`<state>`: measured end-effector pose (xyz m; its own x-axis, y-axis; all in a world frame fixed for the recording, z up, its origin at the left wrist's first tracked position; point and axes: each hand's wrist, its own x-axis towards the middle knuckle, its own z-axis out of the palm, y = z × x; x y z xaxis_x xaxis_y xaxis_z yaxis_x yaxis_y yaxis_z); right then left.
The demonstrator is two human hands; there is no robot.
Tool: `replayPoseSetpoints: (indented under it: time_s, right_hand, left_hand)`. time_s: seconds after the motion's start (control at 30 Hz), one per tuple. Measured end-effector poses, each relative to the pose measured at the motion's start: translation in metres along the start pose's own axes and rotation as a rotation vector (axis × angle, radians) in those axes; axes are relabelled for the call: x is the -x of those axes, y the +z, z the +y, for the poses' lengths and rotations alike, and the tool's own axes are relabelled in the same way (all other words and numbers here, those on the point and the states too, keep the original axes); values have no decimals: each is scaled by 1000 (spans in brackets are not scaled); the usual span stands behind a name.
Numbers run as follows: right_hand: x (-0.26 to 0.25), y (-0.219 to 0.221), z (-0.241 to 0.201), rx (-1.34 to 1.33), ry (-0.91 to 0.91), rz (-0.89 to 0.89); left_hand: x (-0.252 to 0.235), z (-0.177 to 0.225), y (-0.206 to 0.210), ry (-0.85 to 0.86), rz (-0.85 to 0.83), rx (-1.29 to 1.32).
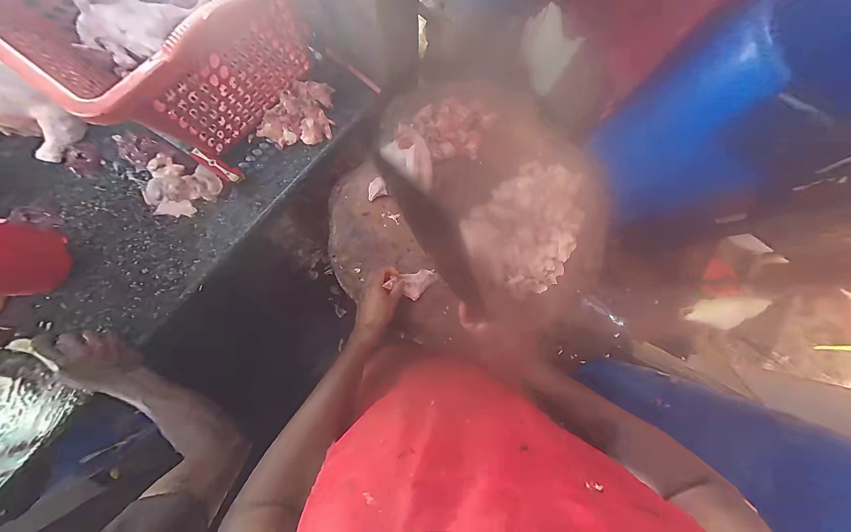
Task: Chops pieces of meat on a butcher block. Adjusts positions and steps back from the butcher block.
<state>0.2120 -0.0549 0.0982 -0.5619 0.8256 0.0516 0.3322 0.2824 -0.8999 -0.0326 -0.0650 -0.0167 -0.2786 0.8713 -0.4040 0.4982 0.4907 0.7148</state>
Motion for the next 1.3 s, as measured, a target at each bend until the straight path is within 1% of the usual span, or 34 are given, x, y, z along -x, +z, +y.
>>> replayPoseSetpoints:
  time_s: [0.03,0.07,0.1,0.13,0.17,0.2,0.27,0.33,0.37,0.43,0.47,0.5,0.53,0.57,0.6,0.63,0.7,0.73,0.77,0.83,0.87,0.9,0.93,0.97,1.0,1.03,1.07,1.1,1.13,1.17,1.2,1.27,1.3]
  right_hand:
    - [7,4,17,81,40,-64]
    - [11,6,35,162,179,-191]
    - [10,7,52,234,373,-349]
    - [5,9,66,259,521,-450]
    - [2,11,70,267,601,-484]
    - [-4,9,67,264,624,-470]
    - [-5,5,47,202,555,-366]
    - [-9,-3,18,108,335,-212]
    - [-9,-4,5,38,229,-153]
    - [-6,5,-4,-94,89,-113]
    - [-1,10,2,-74,54,-132]
    - [7,16,17,-11,83,-196]
    - [13,21,37,55,197,-317]
    - [15,24,53,115,377,-465]
    - [15,28,67,154,535,-558]
    - [13,30,72,182,616,-576]
    - [7,24,58,183,641,-534]
    - [5,19,48,158,604,-499]
    - [3,15,38,111,539,-456]
    - [2,13,23,-37,345,-363]
    - [2,17,21,-100,264,-344]
    - [4,23,25,-107,220,-356]
    - [8,28,32,-53,231,-413]
    - [10,32,41,23,316,-523]
    - [11,36,51,89,451,-639]
    - [15,41,61,123,570,-698]
    - [19,43,71,125,627,-694]
    - [18,41,77,118,643,-667]
    - [23,40,78,122,646,-624]
    - [29,36,73,180,644,-566]
    - [33,30,69,274,650,-519]
    - [39,9,67,396,688,-524]
    - [43,-2,70,417,684,-577]
  left_hand:
    - [2,0,-2,-4,14,-20]
    - [3,-1,-4,-16,21,-24]
    - [4,-4,-5,-37,20,-16]
    - [6,-6,-6,-70,22,8]
    - [10,-9,-7,-103,12,44]
    - [13,-11,-9,-136,-12,101]
    - [28,-23,-9,-206,-127,238]
    - [43,-28,-4,-258,-242,416]
    - [52,-30,1,-271,-277,458]
    - [64,-31,12,-257,-314,455]
    - [68,-32,17,-247,-318,451]
    - [69,-34,23,-241,-310,435]
    - [70,-35,27,-232,-297,407]
    - [70,-36,29,-222,-283,372]
    - [71,-36,30,-214,-271,336]
    - [71,-36,28,-207,-257,307]
    - [77,-40,23,-208,-231,290]
    - [80,-43,22,-216,-216,309]
    - [82,-47,21,-231,-196,336]
    - [86,-54,22,-280,-164,389]
    - [87,-56,22,-295,-147,417]
    - [87,-58,22,-301,-139,434]
    - [87,-59,22,-304,-143,448]
    - [86,-60,21,-300,-154,461]
    - [85,-60,20,-291,-162,472]
    - [86,-60,17,-277,-161,475]
    - [84,-60,9,-258,-126,461]
    - [77,-63,-4,-226,-30,438]
    - [76,-70,-21,-199,104,411]
    - [74,-78,-42,-186,243,379]
    - [66,-83,-67,-185,346,320]
    - [46,-84,-110,-162,508,236]
    - [35,-74,-124,-120,554,226]
